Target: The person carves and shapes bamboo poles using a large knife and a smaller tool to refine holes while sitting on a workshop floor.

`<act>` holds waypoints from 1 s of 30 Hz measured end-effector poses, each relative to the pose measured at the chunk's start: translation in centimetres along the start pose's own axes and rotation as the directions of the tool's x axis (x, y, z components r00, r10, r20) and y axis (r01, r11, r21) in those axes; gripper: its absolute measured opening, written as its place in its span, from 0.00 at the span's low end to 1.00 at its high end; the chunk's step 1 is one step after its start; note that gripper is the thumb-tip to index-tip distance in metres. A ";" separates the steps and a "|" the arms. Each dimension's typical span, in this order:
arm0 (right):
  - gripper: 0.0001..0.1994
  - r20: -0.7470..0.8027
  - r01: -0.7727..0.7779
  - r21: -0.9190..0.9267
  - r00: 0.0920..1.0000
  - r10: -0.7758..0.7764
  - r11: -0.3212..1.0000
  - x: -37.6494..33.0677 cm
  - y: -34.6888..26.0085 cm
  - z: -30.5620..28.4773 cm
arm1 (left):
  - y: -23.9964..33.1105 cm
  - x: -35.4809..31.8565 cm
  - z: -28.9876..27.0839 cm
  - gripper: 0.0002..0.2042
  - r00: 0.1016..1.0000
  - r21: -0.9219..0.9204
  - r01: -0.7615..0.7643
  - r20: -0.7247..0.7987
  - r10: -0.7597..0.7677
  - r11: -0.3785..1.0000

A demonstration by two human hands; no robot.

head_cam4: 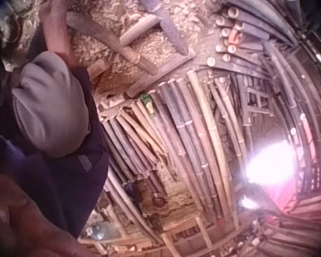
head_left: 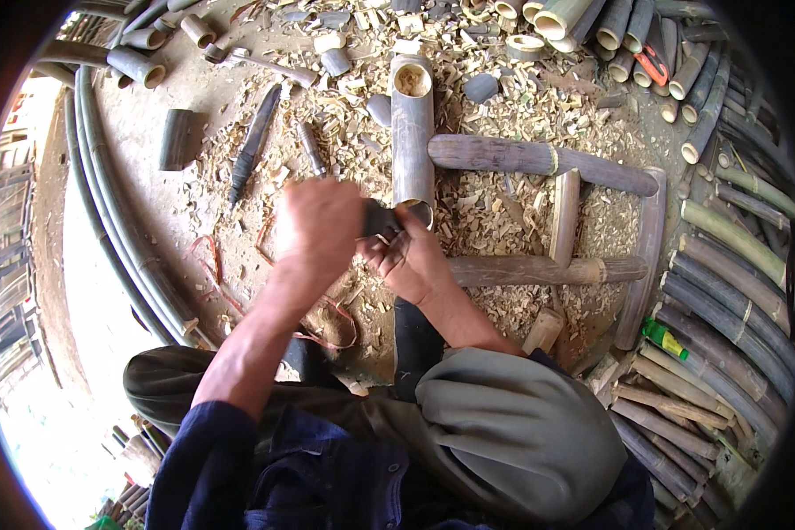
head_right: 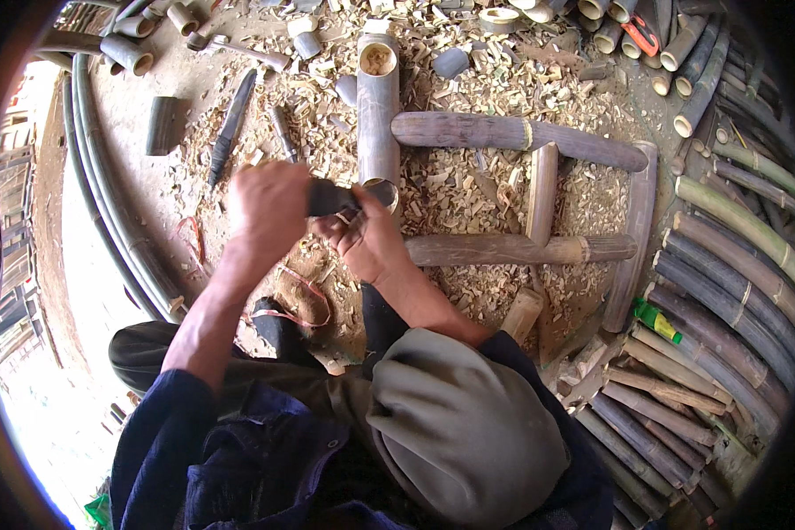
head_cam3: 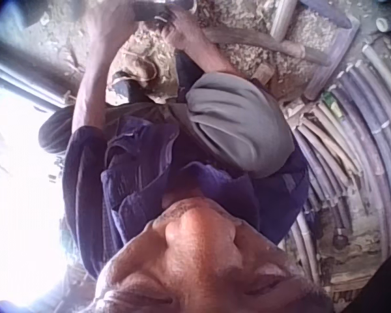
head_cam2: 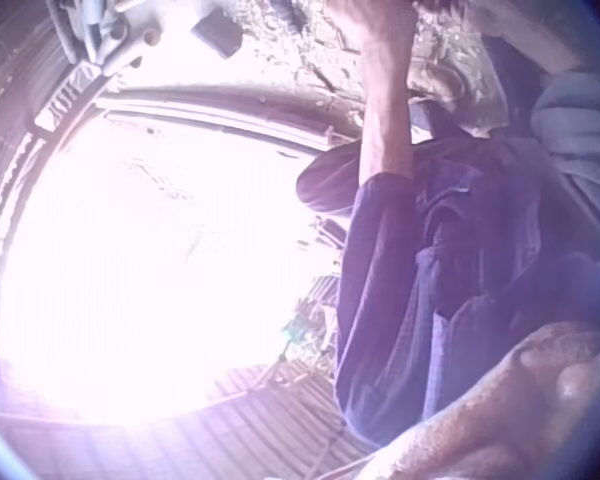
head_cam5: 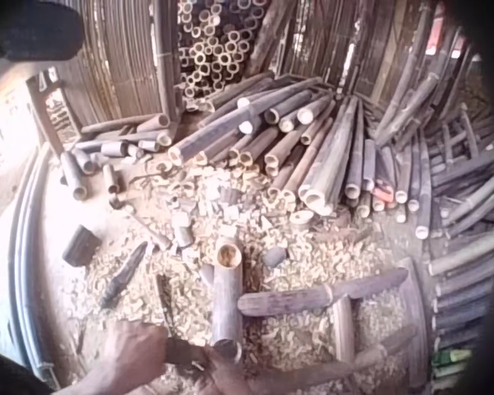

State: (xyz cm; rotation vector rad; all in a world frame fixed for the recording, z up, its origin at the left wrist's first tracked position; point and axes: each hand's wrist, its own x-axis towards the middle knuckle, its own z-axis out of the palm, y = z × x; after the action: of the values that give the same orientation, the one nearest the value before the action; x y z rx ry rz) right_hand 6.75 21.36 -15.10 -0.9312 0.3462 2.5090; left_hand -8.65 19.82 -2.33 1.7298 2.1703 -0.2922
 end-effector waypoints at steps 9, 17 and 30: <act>0.10 -0.140 -0.179 -0.573 0.983 0.120 0.800 -8.4 -0.4 0.4 | 1.7 -6.3 1.9 0.19 0.700 -0.492 -0.369 0.410 0.584 0.788; 0.23 0.241 -0.085 -0.601 0.929 -0.282 -0.795 -6.8 -13.6 -3.5 | 12.8 3.6 6.1 0.53 0.809 -0.346 -0.587 -0.242 0.535 0.732; 0.03 0.337 0.097 0.388 0.910 0.239 -0.916 2.5 -11.3 9.4 | 9.5 5.5 8.5 0.44 0.723 -0.821 -0.485 -0.570 -0.389 0.302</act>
State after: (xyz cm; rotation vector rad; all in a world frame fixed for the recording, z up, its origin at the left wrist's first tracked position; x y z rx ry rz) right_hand 5.33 35.50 -10.69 0.2642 2.7659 0.1707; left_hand 0.68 23.79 -11.77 1.1098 1.8234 1.6999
